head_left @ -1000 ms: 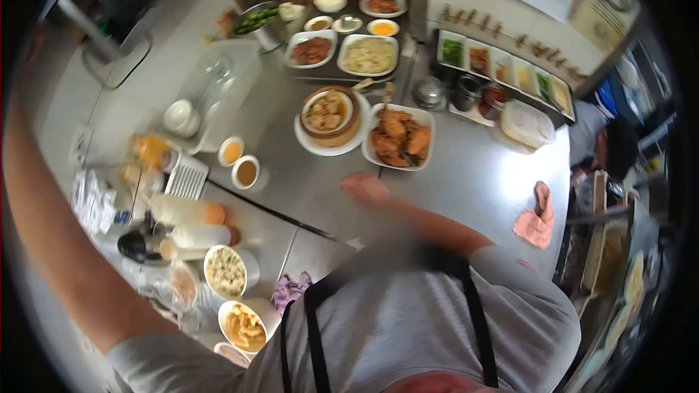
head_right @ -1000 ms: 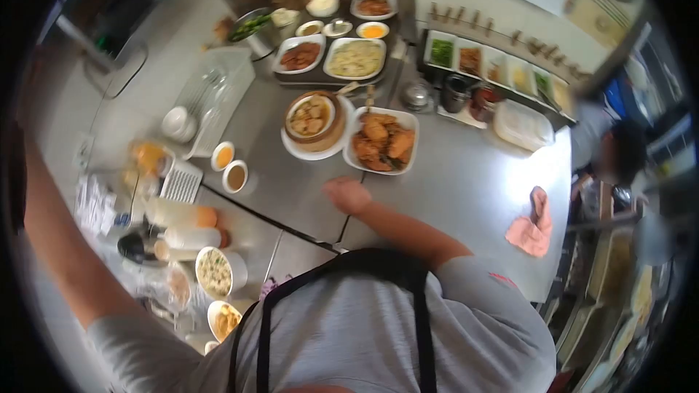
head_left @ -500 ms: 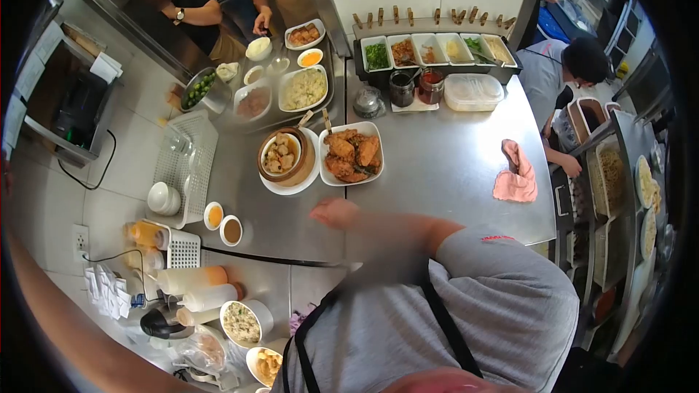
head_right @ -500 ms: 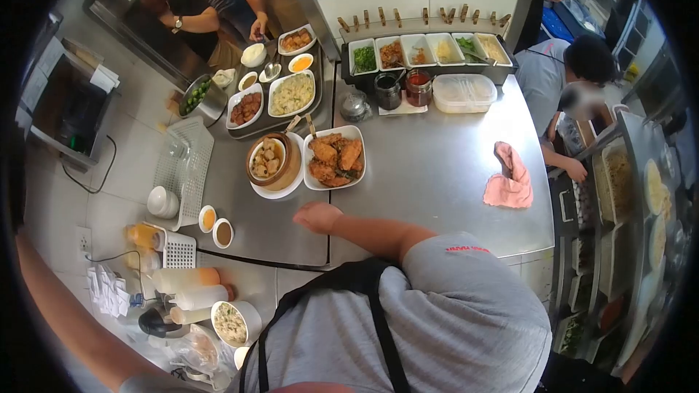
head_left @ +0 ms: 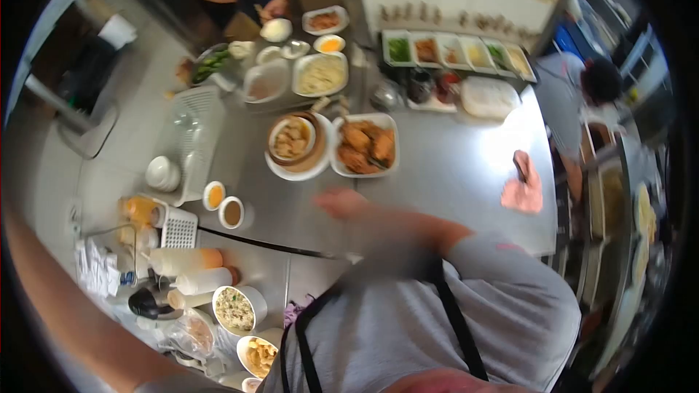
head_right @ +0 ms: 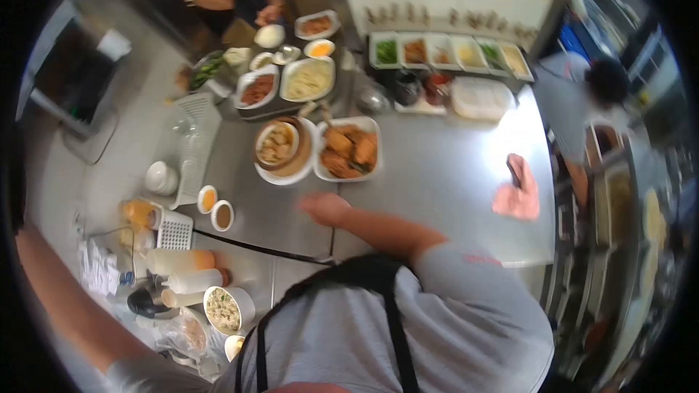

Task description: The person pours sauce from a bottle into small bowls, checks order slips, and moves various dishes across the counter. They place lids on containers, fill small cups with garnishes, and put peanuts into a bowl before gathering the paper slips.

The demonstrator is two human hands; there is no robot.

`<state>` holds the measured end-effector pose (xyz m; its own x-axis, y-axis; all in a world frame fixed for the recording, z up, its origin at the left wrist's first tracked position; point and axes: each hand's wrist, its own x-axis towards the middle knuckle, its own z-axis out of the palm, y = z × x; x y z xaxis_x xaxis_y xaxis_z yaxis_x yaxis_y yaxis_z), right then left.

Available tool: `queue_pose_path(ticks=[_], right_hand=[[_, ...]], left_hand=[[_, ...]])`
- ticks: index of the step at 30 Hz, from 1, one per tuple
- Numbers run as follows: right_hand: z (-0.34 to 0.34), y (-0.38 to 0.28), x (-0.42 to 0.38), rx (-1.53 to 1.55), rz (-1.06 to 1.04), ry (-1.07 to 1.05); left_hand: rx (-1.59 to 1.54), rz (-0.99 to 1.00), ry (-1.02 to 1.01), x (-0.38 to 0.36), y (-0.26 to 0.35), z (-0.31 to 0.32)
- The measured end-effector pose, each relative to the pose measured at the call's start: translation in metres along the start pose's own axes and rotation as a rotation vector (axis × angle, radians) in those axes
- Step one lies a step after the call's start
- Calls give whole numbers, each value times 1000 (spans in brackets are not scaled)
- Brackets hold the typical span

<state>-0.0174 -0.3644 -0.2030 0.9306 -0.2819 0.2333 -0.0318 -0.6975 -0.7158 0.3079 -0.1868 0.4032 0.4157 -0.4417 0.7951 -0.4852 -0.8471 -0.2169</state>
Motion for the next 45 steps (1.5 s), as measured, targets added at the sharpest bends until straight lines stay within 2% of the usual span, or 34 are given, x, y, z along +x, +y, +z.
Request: queue_pose_path(ticks=[1, 3, 4, 5, 7, 9, 11, 15, 18, 21, 29, 34, 37, 40, 43, 45], right_hand=[[-4, 1, 4, 18, -32, -2], [3, 8, 7, 156, 30, -21], [-3, 4, 7, 60, -24, -13], [-6, 0, 4, -29, -74, 2], [13, 17, 9, -94, -16, -58], [23, 28, 6, -39, -99, 30], [16, 23, 8, -47, -99, 1], [-2, 3, 4, -95, -53, -56], [1, 6, 3, -90, -65, -32], [-14, -8, 5, -180, 66, -187], [-5, -2, 5, -43, 0, -29], [-9, -7, 5, -41, 8, -17], [-7, -2, 5, -23, -22, -7], [1, 8, 4, -22, -63, 14], [1, 6, 6, -13, -86, 21], [0, 5, 5, 2, -71, 11]], left_hand=[[-161, -46, 21, -2, -7, 3], [-430, -148, 10, -7, -17, 15], [-535, -188, 12, -10, -12, 20], [-594, -215, 13, -14, -10, 23], [-637, -263, 18, -31, 13, 24], [-685, -203, 71, -34, 21, 37], [-657, -191, 24, -39, 27, 40], [-648, -288, -66, -52, 42, 26], [-590, -326, -123, -57, 48, 19], [-636, -354, -142, -58, 46, 23], [-560, -360, -207, -60, 34, 18], [-526, -295, -170, -51, 17, 14], [-367, -215, 84, -46, 10, 14], [-301, -153, 163, -44, 14, 7], [-205, -109, 225, -35, 4, 22], [-315, -151, 181, -43, 13, 18]])
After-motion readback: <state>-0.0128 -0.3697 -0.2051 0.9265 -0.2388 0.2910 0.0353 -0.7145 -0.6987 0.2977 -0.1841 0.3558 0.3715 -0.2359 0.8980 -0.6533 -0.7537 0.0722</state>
